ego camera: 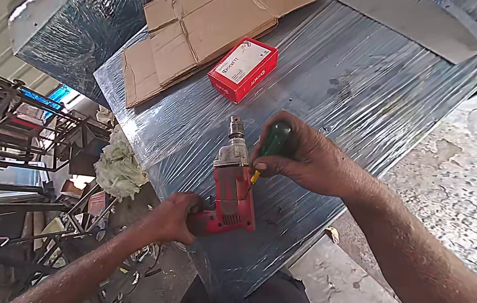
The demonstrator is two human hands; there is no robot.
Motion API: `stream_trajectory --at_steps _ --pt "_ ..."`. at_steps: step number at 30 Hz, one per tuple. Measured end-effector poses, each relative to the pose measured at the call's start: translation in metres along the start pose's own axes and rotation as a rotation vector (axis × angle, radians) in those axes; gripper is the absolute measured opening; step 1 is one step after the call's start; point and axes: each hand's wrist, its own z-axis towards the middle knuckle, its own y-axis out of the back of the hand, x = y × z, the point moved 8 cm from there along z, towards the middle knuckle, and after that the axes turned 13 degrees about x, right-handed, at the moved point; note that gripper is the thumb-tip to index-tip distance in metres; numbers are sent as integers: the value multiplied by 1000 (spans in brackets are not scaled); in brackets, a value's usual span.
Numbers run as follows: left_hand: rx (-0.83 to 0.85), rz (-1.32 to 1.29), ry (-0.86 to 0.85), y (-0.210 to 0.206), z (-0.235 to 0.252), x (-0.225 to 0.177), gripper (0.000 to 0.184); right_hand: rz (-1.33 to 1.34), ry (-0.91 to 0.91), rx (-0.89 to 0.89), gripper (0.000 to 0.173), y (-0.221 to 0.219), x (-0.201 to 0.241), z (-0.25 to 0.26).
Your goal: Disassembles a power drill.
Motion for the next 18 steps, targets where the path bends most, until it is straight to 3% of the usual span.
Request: stream_trajectory --at_steps 2,6,8,13,18 --pt "-12 6 -11 0 -1 -1 55 37 13 25 39 1 -2 1" --pt "-22 -23 -5 1 -2 -1 56 -384 160 64 22 -37 29 -28" --pt "-40 -44 -12 0 -2 1 57 -473 241 67 19 -58 38 -45" --pt "-2 -7 -2 -1 0 0 56 -282 92 7 31 -22 17 -21" --pt "-4 -13 -13 0 -1 -1 55 169 -16 76 37 7 -21 13"
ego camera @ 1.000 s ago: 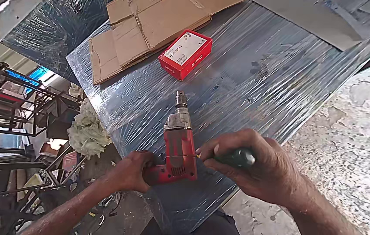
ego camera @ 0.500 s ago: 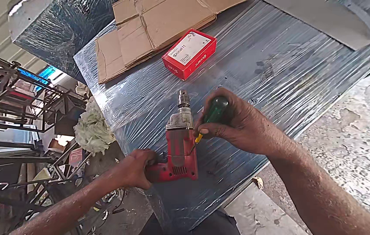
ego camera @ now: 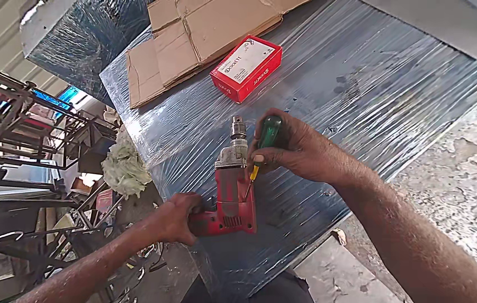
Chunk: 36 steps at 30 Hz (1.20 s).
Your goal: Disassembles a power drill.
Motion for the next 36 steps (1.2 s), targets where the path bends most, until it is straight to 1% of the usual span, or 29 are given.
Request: stream_trajectory --at_steps 2,3,5,7,9,11,13,14,17,19,21,25,28,30,31,33,35,36 --pt "-11 4 -6 2 1 1 55 -39 31 8 37 -2 5 -7" --pt "-7 -1 -1 0 0 2 56 -136 62 14 35 -9 11 -14" --pt "2 -14 1 0 0 3 57 -389 151 38 26 -34 30 -30" --pt "-3 -16 5 0 0 3 56 -544 205 66 20 -56 41 -40" --pt "-6 -10 10 1 -1 3 56 -597 176 37 21 -57 41 -37" --pt "-9 1 -3 1 -1 1 56 -506 80 -13 30 -34 31 -22" --pt "-2 0 -2 1 0 1 55 -236 -31 -4 38 -8 13 -3" --pt "-11 -5 -5 1 0 2 56 -111 -82 16 38 -1 3 6" --pt "-29 9 -10 0 0 4 54 132 -186 102 36 5 -21 28" --pt "-37 11 -7 0 -1 4 54 203 -212 146 35 5 -29 36" --pt "-42 7 -8 0 -1 5 55 202 -248 139 35 11 -34 37" --pt "-45 11 -12 0 -1 4 56 362 -289 8 32 20 -60 19" --pt "-44 9 -18 0 0 5 56 418 -276 -55 32 22 -66 10" --pt "-37 12 -15 1 0 4 55 347 -222 -43 34 20 -54 8" --pt "-40 12 -16 2 0 4 55 257 -185 -39 35 18 -42 7" --pt "-35 2 -9 1 -1 5 55 29 -112 -44 37 5 -12 3" --pt "-30 5 -2 1 -1 5 55 -273 -36 -3 39 -12 16 -2" --pt "-31 8 -2 2 -1 4 56 -442 6 11 38 -23 29 -6"
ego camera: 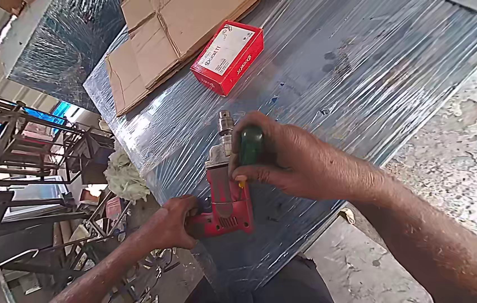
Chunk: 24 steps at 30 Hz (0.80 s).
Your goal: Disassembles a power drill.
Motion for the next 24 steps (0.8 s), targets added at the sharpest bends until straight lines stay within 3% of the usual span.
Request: stream_trajectory --at_steps 3,7,9,11,13,15,19,24 --pt "-22 -29 -7 1 -2 -2 58 -392 118 23 24 -30 42 -14" --pt "-60 -52 -17 2 -4 -3 60 -454 201 32 18 -51 57 -25" --pt "-21 -32 22 -2 -3 0 61 -322 82 -14 27 -27 35 -16" --pt "-35 -22 22 -2 -4 1 59 13 -24 -11 37 -1 1 -3" --pt "-52 -18 14 -2 -5 1 59 403 -144 36 40 9 -39 11" --pt "-66 -11 15 -2 -5 2 58 610 -214 81 35 6 -71 22" --pt "-52 -14 45 -2 -7 6 59 769 -239 141 32 -7 -97 32" --pt "-65 -31 22 -3 -5 8 59 801 -215 51 36 -5 -93 20"
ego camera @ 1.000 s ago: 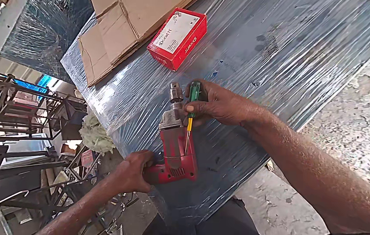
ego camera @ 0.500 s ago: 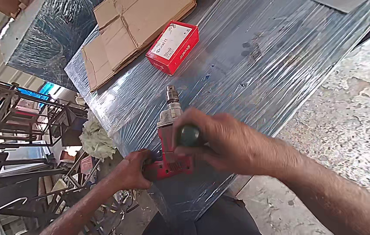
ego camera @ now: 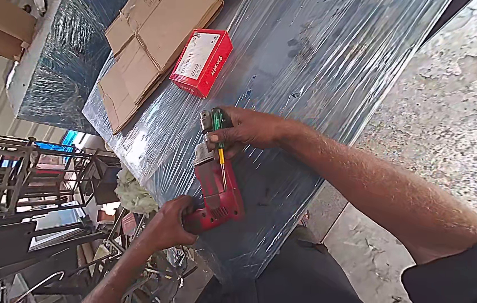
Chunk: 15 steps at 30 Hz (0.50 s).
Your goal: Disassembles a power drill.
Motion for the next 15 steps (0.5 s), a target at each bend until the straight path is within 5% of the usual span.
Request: stream_trajectory --at_steps 6,10,15 --pt "-21 4 2 1 -2 1 59 -497 285 -188 43 -44 48 -53" --pt "-34 -44 2 0 -2 3 62 -1008 348 -130 35 -96 64 -59" --pt "-41 111 79 5 -9 -9 63 -1044 295 -182 40 -97 68 -52"
